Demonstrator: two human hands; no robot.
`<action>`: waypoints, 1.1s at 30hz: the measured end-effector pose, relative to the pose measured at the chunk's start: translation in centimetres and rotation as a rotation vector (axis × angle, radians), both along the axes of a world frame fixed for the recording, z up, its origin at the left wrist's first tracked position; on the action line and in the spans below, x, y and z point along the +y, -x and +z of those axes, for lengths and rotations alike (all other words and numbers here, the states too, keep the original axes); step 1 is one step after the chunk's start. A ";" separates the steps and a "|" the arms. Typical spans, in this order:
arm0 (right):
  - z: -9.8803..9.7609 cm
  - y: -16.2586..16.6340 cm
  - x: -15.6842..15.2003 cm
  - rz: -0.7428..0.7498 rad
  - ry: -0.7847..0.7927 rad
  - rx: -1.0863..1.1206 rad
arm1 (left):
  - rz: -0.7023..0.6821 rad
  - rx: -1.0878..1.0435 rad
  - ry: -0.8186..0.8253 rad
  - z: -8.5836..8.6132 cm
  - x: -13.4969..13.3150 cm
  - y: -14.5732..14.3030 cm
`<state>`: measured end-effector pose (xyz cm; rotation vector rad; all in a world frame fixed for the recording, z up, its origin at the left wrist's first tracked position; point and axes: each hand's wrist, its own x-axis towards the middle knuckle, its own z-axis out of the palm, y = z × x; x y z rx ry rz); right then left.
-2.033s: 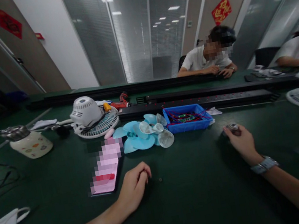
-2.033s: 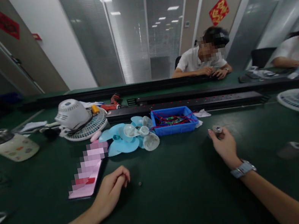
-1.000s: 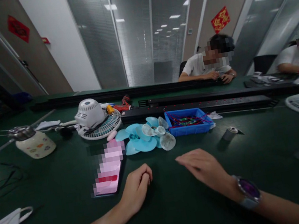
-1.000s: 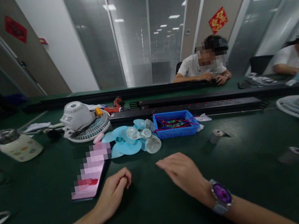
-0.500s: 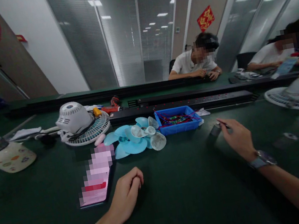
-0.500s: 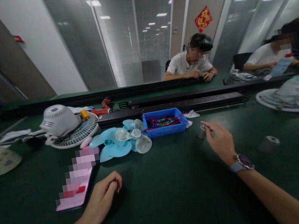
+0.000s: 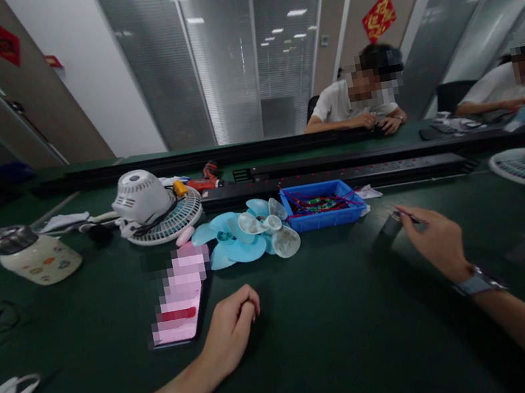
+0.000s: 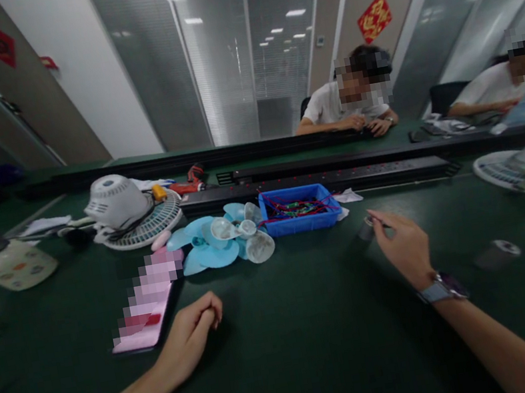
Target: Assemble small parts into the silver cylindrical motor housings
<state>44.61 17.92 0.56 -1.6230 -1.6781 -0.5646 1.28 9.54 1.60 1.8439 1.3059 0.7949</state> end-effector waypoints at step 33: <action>1.4 16.4 -9.5 0.697 0.708 0.402 | -0.017 0.065 -0.108 0.4 -0.6 -0.2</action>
